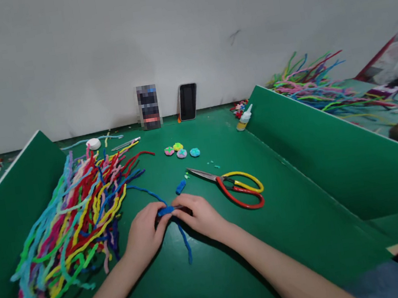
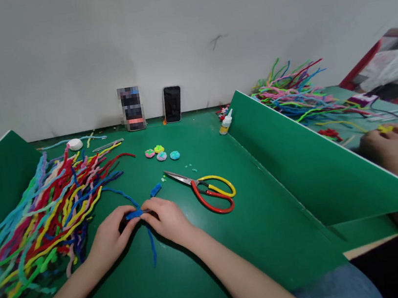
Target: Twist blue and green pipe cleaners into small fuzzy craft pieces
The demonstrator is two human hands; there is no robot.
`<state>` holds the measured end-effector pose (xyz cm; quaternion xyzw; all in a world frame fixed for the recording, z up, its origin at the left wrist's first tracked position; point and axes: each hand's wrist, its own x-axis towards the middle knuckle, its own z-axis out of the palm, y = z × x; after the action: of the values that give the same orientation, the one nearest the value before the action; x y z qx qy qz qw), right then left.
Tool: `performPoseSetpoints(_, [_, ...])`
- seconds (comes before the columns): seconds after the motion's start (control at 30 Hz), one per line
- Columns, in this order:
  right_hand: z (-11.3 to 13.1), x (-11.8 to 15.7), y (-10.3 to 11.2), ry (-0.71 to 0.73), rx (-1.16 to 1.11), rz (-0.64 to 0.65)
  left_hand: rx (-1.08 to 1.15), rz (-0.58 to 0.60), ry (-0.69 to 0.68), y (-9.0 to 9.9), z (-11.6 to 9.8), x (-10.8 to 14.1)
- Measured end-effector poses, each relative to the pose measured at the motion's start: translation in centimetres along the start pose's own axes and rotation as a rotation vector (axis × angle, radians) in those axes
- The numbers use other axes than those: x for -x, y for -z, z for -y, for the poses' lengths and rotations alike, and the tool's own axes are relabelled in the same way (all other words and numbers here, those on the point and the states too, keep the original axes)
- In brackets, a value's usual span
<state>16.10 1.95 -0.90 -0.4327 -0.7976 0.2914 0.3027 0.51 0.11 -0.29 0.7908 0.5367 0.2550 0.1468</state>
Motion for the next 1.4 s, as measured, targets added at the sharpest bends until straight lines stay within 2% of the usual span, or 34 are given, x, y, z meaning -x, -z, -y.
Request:
performPoseSetpoints(0.17, [0.1,0.0,0.0,0.032,0.046,0.019,-0.062,-0.008,-0.053,0.0,0.2,0.0])
performPoseSetpoints(0.33, [0.4,0.1,-0.1,0.042,0.019,0.046,-0.152,0.076,-0.022,0.3,-0.1,-0.1])
performPoseSetpoints(0.53, [0.1,0.1,-0.1,0.018,0.048,0.026,-0.057,0.039,-0.031,0.1,0.0,0.0])
performPoseSetpoints(0.73, [0.1,0.3,-0.2,0.065,0.080,0.069,-0.126,0.111,-0.042,0.3,-0.1,-0.2])
performPoseSetpoints(0.97, [-0.1,-0.2,0.4,-0.051,-0.022,-0.030,0.007,-0.010,0.068,0.2,0.4,-0.2])
performPoseSetpoints(1.13, [-0.5,-0.4,0.8,-0.082,-0.012,-0.011,-0.067,0.011,-0.058,0.4,0.9,-0.3])
performPoseSetpoints(1.4, [-0.5,-0.2,0.8,0.007,0.085,0.094,-0.202,0.046,-0.189,0.7,0.7,-0.3])
